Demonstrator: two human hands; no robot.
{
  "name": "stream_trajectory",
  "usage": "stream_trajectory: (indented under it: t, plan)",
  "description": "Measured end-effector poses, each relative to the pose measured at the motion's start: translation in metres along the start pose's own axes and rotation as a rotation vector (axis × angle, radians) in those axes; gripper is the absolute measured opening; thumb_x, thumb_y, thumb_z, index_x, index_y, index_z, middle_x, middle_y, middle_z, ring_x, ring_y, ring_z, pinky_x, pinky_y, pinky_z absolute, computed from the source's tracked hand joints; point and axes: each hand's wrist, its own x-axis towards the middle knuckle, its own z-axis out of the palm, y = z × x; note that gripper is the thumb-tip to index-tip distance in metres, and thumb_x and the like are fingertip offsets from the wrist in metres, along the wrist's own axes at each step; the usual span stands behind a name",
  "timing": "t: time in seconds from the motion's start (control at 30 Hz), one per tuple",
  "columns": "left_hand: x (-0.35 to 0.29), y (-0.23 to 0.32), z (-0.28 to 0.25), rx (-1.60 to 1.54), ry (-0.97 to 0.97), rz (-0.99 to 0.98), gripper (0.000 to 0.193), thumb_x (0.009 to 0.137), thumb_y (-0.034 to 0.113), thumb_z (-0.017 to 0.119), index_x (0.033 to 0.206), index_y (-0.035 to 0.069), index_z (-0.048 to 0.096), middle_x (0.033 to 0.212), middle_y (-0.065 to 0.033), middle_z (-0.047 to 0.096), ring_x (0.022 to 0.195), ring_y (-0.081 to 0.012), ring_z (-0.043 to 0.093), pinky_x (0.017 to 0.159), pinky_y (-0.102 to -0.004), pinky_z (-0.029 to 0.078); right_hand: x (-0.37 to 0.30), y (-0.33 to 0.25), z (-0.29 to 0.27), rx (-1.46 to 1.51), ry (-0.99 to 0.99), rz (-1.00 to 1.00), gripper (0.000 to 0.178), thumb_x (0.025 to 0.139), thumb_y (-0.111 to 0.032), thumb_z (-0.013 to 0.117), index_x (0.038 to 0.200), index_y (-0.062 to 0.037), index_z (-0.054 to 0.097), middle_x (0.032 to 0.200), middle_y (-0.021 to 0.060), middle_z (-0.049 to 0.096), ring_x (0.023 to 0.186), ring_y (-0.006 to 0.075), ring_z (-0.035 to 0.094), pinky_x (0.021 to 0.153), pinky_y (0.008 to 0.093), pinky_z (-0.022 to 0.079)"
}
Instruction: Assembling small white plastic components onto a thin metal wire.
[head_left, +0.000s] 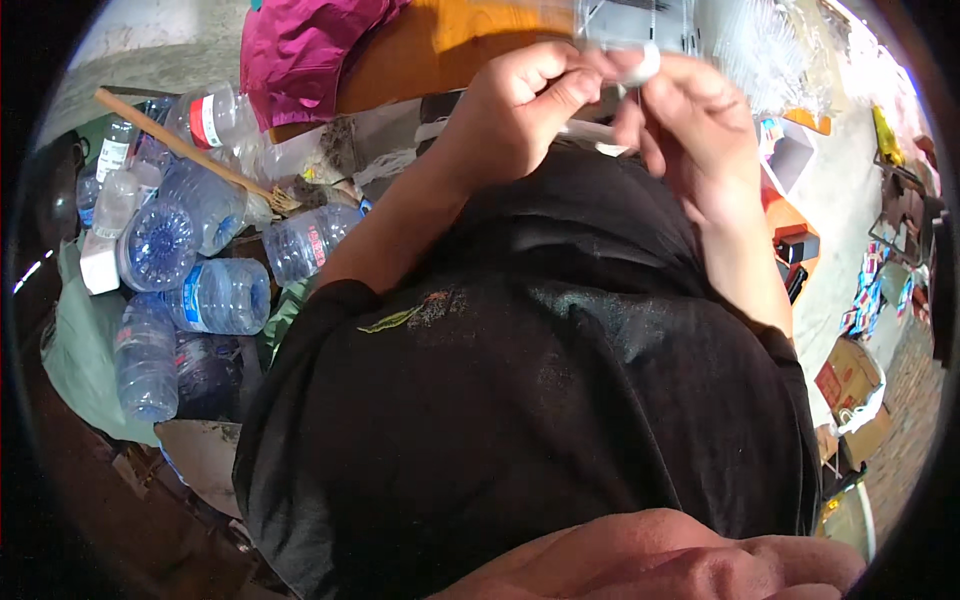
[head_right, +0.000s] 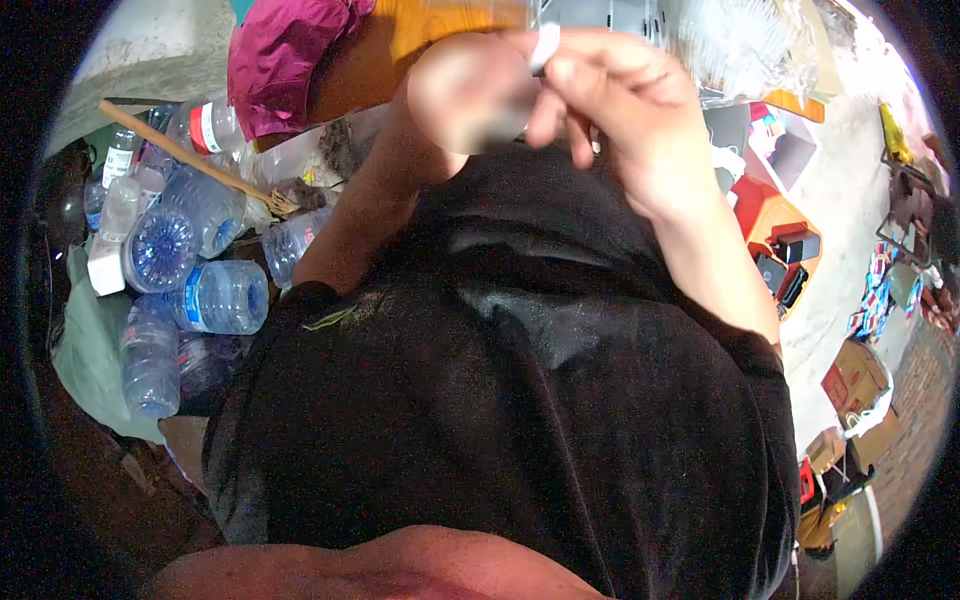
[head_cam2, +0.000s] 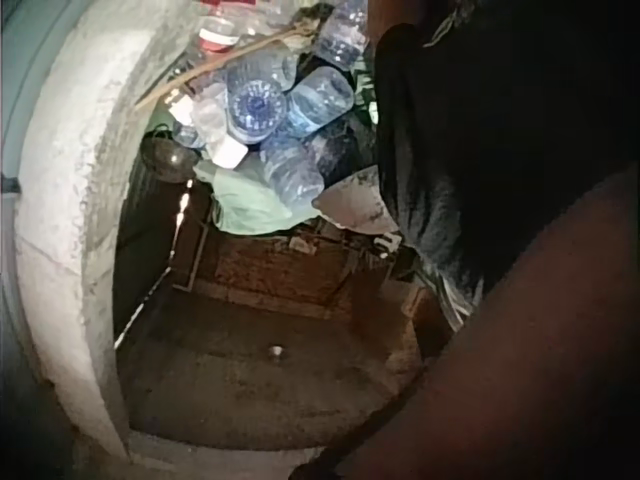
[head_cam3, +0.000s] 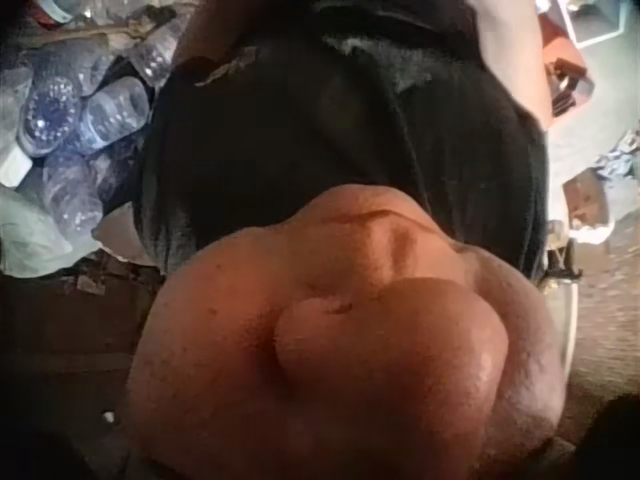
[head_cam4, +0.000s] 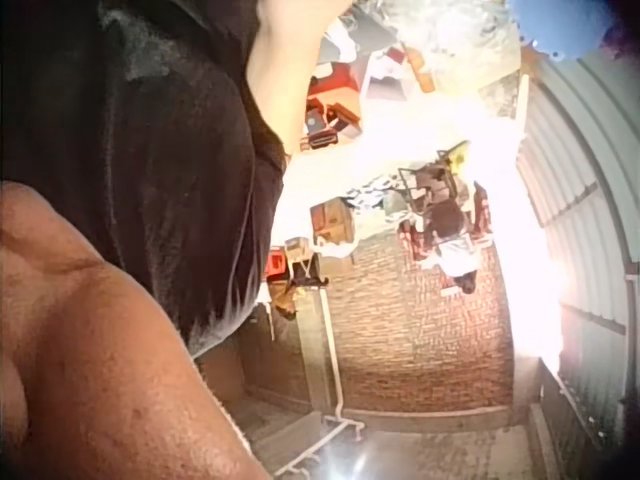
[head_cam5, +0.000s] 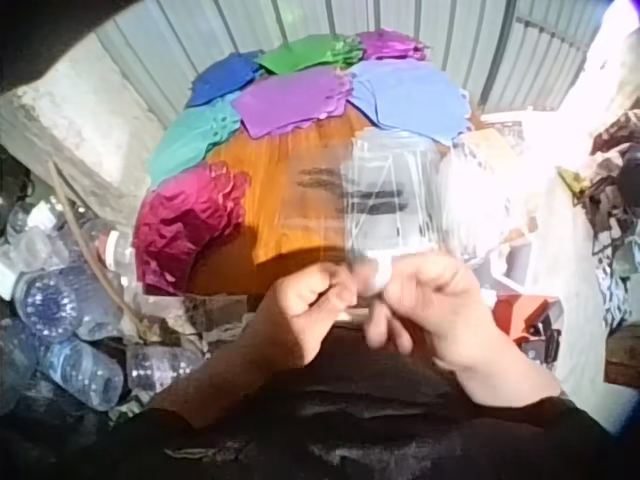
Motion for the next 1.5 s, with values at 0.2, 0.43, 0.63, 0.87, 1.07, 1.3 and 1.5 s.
stream_trajectory:
  t: [0.2,0.43,0.63,0.87,1.07,1.3,1.5]
  plan:
    - [0.001,0.011,-0.007,-0.256,-0.084,-0.252,0.027,0.115,0.021,0.052,0.099,0.004,0.065,0.069,0.0096,0.042,0.058,-0.0017,0.035,0.054,-0.0221,0.028,0.006,0.020,-0.013,-0.682,-0.026,0.133,0.022,0.109,-0.016,0.061,0.115,-0.0032,0.078,0.095,0.0042,0.079,0.076,0.0059,0.067,0.065,0.0215,0.051]
    - [0.002,0.000,-0.003,-0.162,-0.088,-0.128,0.025,0.113,0.022,0.055,0.102,0.004,0.067,0.072,0.0090,0.047,0.064,-0.0021,0.040,0.058,-0.0234,0.032,0.016,0.022,-0.009,-0.324,0.176,-0.144,0.024,0.109,-0.014,0.062,0.121,0.0012,0.075,0.088,0.0069,0.076,0.073,0.0064,0.064,0.065,0.0207,0.049]
    - [0.001,-0.002,-0.007,-0.049,-0.047,-0.109,0.023,0.114,0.020,0.054,0.106,0.003,0.069,0.080,0.0055,0.058,0.065,-0.0012,0.043,0.058,-0.0207,0.035,-0.004,0.017,-0.002,-0.394,-0.071,0.172,0.020,0.108,-0.015,0.064,0.115,-0.0013,0.077,0.092,0.0054,0.077,0.078,0.0073,0.065,0.068,0.0223,0.050]
    - [0.001,-0.002,0.005,-0.320,-0.084,-0.117,0.022,0.111,0.018,0.060,0.107,-0.001,0.070,0.098,-0.0025,0.071,0.090,-0.0098,0.063,0.084,-0.0280,0.053,0.015,0.027,-0.005,-0.293,0.230,-0.123,0.024,0.107,-0.018,0.068,0.124,-0.0054,0.077,0.088,-0.0003,0.075,0.069,0.0043,0.059,0.061,0.0198,0.047]
    - [0.003,-0.017,0.001,0.182,-0.044,-0.052,0.024,0.112,0.018,0.058,0.100,0.000,0.068,0.090,0.0003,0.069,0.085,-0.0081,0.062,0.079,-0.0234,0.051,0.008,0.038,-0.008,-0.622,0.265,-0.070,0.019,0.107,-0.016,0.066,0.114,-0.0020,0.078,0.084,0.0005,0.074,0.072,0.0060,0.063,0.067,0.0244,0.052]
    - [-0.001,-0.023,-0.004,0.210,-0.025,-0.044,0.017,0.108,0.012,0.066,0.099,-0.002,0.068,0.086,-0.0006,0.070,0.082,-0.0062,0.064,0.076,-0.0248,0.053,0.003,0.041,-0.015,-0.694,0.111,0.065,0.019,0.109,-0.014,0.061,0.112,0.0001,0.074,0.088,0.0054,0.075,0.075,0.0118,0.068,0.071,0.0282,0.055]
    - [0.002,0.004,-0.007,0.313,0.264,-0.050,0.019,0.105,0.016,0.065,0.101,-0.003,0.069,0.078,-0.0051,0.065,0.073,-0.0140,0.060,0.071,-0.0302,0.051,-0.005,0.030,-0.016,-0.081,-0.060,0.220,0.022,0.111,-0.016,0.055,0.110,-0.0022,0.072,0.097,0.0035,0.074,0.077,0.0079,0.065,0.070,0.0238,0.053]
